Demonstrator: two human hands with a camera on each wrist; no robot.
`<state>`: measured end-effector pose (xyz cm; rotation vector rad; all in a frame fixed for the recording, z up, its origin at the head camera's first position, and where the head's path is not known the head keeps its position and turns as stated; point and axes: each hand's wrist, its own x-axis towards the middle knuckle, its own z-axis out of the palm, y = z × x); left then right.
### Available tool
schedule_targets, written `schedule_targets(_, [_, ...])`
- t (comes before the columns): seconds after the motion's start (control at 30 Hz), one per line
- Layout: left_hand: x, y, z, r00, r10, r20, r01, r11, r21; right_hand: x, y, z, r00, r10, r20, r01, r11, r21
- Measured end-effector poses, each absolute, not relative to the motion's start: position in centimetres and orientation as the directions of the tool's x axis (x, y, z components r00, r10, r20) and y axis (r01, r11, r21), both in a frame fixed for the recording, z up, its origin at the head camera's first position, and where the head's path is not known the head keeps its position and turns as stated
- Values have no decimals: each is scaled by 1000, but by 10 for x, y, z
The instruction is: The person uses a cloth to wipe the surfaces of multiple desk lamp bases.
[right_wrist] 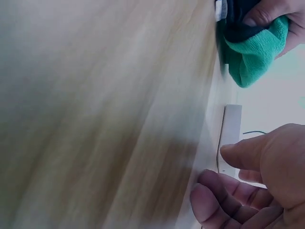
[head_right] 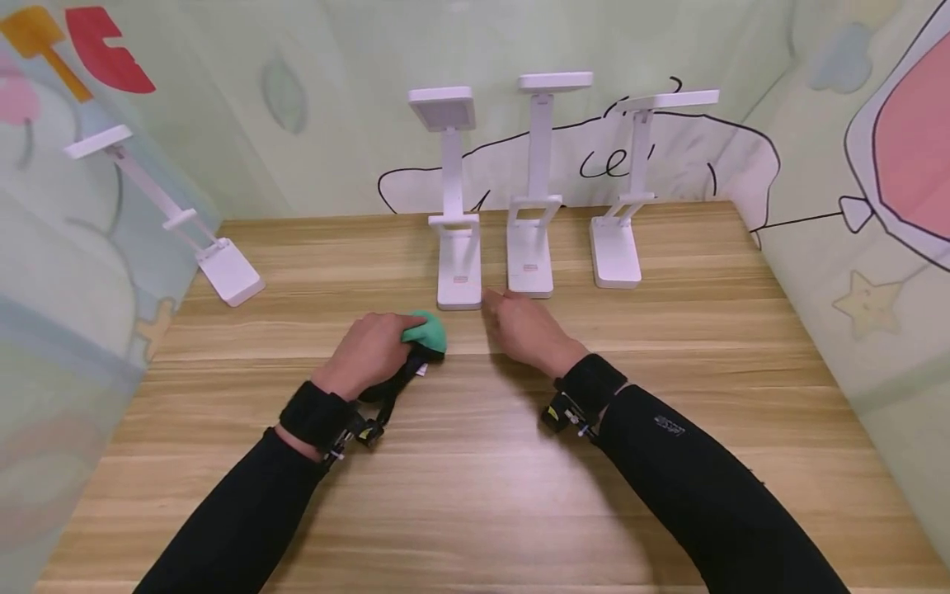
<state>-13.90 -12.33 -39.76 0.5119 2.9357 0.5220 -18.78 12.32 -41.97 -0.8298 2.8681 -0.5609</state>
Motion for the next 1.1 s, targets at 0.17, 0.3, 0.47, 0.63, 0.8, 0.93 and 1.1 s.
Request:
schedule_targets(0.17, [-140, -120, -399, -948, 311, -64, 251, 856, 451, -182, 130, -417, -838, -546, -1, -505, 776, -377])
schedule_targets(0.3, [-141, -115, -402, -957, 282, -63, 206, 817, 538, -177, 131, -418, -846, -533, 6, -491, 776, -397])
schedule_targets(0.47, [-141, -106, -408, -981, 192, -23, 126, 724, 678, -167, 131, -418, -852, -522, -23, -432, 728, -532])
schedule_targets(0.63, [-137, -93, -409, -990, 143, -3, 84, 601, 795, -154, 125, -417, -826, -564, -18, -407, 619, -672])
schedule_targets(0.8, [-132, -80, -409, -987, 160, -7, 74, 493, 867, -144, 116, -417, -821, -571, 20, -416, 574, -705])
schedule_targets(0.93, [-127, -72, -409, -974, 225, -33, 52, 363, 930, -138, 111, -418, -822, -567, 50, -410, 528, -744])
schedule_targets(1.1, [-119, -66, -402, -925, 376, -58, 45, 260, 964, -134, 110, -417, -830, -552, 78, -402, 496, -769])
